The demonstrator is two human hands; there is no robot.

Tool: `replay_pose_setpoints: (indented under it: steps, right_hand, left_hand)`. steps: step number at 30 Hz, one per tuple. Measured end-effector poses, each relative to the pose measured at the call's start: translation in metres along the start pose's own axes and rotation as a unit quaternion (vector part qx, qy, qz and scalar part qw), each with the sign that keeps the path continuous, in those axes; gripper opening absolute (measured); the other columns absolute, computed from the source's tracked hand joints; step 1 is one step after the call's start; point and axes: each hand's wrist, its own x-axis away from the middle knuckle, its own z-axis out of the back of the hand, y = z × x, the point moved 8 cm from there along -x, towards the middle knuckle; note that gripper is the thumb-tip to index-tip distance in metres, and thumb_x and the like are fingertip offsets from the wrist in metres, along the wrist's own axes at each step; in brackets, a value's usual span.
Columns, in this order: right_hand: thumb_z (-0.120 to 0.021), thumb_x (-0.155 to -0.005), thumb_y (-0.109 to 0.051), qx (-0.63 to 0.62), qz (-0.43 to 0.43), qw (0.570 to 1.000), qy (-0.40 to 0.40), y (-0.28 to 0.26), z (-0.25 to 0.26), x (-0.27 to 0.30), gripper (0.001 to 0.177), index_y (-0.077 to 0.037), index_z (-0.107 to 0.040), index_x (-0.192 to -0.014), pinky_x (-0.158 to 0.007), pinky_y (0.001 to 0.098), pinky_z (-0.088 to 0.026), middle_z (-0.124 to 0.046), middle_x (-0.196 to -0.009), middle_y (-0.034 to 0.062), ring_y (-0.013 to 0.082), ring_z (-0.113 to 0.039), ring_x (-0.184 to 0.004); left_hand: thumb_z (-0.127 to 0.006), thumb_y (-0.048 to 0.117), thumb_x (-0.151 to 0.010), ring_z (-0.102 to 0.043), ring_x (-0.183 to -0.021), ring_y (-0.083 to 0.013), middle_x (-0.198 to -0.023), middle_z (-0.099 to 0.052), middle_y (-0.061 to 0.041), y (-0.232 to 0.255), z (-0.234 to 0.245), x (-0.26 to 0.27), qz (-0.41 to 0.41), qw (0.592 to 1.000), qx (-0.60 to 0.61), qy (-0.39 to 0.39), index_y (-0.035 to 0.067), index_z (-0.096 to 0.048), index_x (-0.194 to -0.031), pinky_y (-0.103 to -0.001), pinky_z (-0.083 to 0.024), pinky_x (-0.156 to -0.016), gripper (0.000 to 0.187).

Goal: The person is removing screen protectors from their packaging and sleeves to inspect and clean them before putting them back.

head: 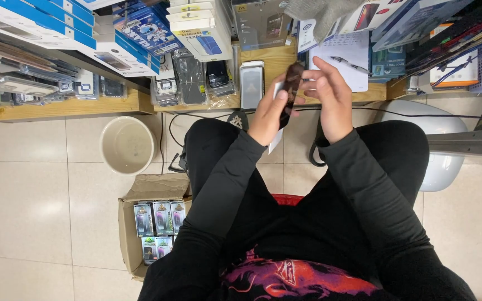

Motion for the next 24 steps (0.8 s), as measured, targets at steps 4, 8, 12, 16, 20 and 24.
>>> replay_pose_setpoints:
  steps: [4,8,12,16,20,24]
  right_hand:
    - [-0.042,-0.107,-0.047,-0.022,-0.017,0.999,0.029,0.006,0.009,-0.002,0.055,-0.002,-0.05,-0.138,-0.08,0.0406,-0.054,-0.063,-0.112,0.0196,0.0255,-0.065,-0.097]
    - [-0.04,-0.107,-0.043,-0.059,-0.055,0.996,0.03,-0.006,-0.001,0.001,0.053,0.002,-0.056,-0.13,-0.067,0.0387,-0.056,-0.063,-0.093,0.0197,0.0265,-0.065,-0.077]
    - [-0.041,-0.107,-0.039,-0.028,-0.045,0.998,0.024,-0.012,-0.007,0.003,0.052,0.004,-0.061,-0.125,-0.069,0.0417,-0.058,-0.064,-0.09,0.0205,0.0271,-0.067,-0.079]
    - [-0.043,-0.107,-0.037,-0.026,-0.051,0.998,0.034,-0.019,-0.008,0.005,0.049,0.005,-0.06,-0.124,-0.072,0.0416,-0.058,-0.064,-0.092,0.0203,0.0257,-0.065,-0.083]
    - [-0.044,-0.107,-0.036,-0.054,-0.065,0.996,0.034,-0.007,-0.007,0.003,0.045,0.004,-0.062,-0.118,-0.06,0.0396,-0.056,-0.059,-0.085,0.0173,0.0243,-0.062,-0.07]
    - [-0.046,-0.106,-0.034,-0.066,-0.067,0.995,0.038,-0.014,-0.011,0.005,0.042,0.004,-0.064,-0.111,-0.056,0.0365,-0.056,-0.056,-0.083,0.0146,0.0221,-0.062,-0.064]
  left_hand:
    - [-0.046,0.041,-0.105,-0.064,-0.104,-0.0423,-0.131,-0.053,-0.03,0.007,-0.003,-0.002,0.002,0.971,0.24,-0.007,0.003,-0.036,-0.148,-0.056,-0.061,-0.07,0.058]
    - [-0.044,0.042,-0.105,-0.064,-0.102,-0.0433,-0.125,-0.059,-0.029,0.027,-0.021,0.004,0.028,0.931,0.362,-0.03,0.001,-0.046,-0.141,-0.059,-0.06,-0.073,0.055]
    - [-0.044,0.043,-0.103,-0.063,-0.102,-0.0443,-0.126,-0.059,-0.03,0.027,-0.026,0.007,0.051,0.903,0.423,-0.048,0.003,-0.052,-0.137,-0.059,-0.06,-0.075,0.054]
    - [-0.046,0.042,-0.102,-0.064,-0.101,-0.0435,-0.12,-0.062,-0.03,0.04,-0.032,0.009,0.056,0.897,0.435,-0.044,0.001,-0.055,-0.134,-0.059,-0.06,-0.076,0.052]
    - [-0.047,0.036,-0.103,-0.066,-0.098,-0.0416,-0.119,-0.064,-0.028,0.042,-0.033,0.01,0.058,0.891,0.45,-0.021,0.0,-0.056,-0.132,-0.06,-0.06,-0.076,0.047]
    - [-0.047,0.039,-0.102,-0.065,-0.101,-0.0428,-0.121,-0.063,-0.03,0.039,-0.033,0.01,0.063,0.888,0.454,-0.039,0.0,-0.057,-0.131,-0.059,-0.06,-0.077,0.049]
